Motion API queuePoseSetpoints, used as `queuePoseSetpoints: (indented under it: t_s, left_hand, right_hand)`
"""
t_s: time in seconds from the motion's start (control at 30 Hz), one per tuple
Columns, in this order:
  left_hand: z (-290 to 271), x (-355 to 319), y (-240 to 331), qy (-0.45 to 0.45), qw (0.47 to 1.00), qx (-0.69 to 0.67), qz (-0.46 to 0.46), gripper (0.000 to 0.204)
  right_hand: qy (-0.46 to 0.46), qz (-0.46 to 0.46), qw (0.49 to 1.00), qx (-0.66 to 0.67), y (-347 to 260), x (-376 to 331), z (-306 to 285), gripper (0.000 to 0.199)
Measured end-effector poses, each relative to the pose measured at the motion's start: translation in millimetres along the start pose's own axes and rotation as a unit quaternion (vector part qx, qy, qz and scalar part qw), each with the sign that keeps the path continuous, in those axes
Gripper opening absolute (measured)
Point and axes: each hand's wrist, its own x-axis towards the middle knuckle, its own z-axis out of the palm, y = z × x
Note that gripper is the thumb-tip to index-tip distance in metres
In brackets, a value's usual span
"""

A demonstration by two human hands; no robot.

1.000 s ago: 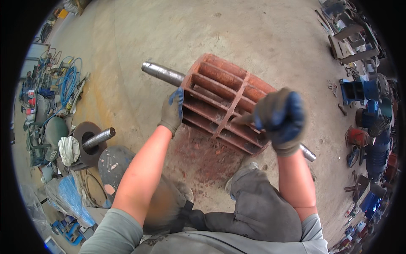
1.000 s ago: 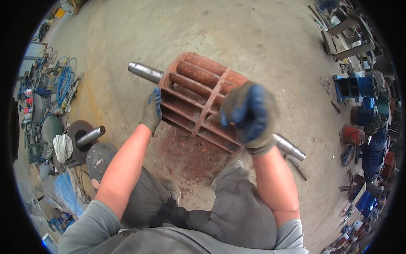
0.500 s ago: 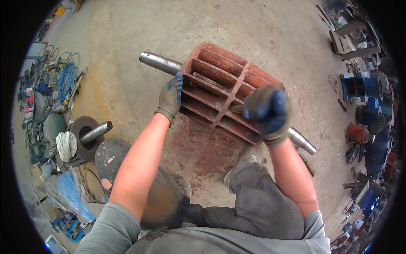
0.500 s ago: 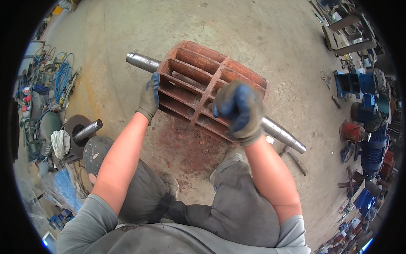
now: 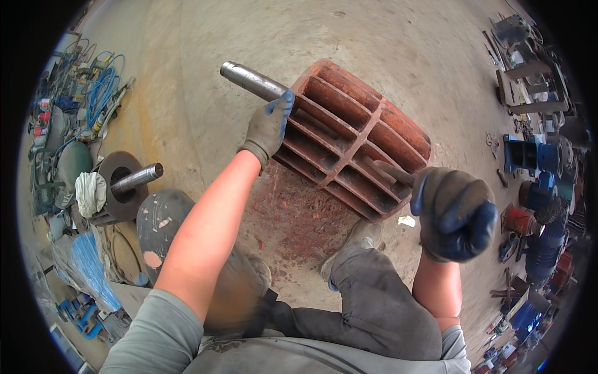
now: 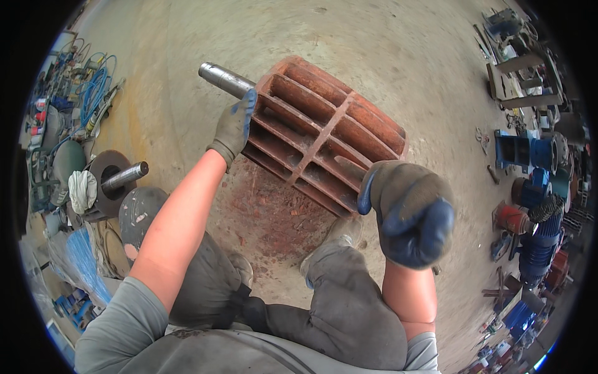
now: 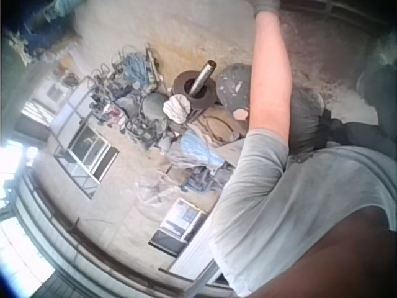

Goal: The person kneels on the workshop floor and repeatedly scrubs a large rusty cylindrical metal part with a wire brush, rotating it to clean different sections. The person wears gloves and uses a handheld wire brush to remove rust from the surface.

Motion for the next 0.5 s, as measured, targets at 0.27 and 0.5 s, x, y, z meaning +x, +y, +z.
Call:
queuePoseSetpoints:
  t_s: [0.27, 0.5]
  left_hand:
    - [4, -17, 6, 0.04, 0.997, 0.016, 0.057, 0.081]
    - [2, -6, 1, -0.007, 0.999, 0.042, 0.0, 0.087]
  right_hand:
    - [-0.178, 0.027, 0.936, -0.302, 42, -14, 5, 0.039]
    - [-0.288, -0.021, 0.91, -0.296, 43, -18, -4, 0.039]
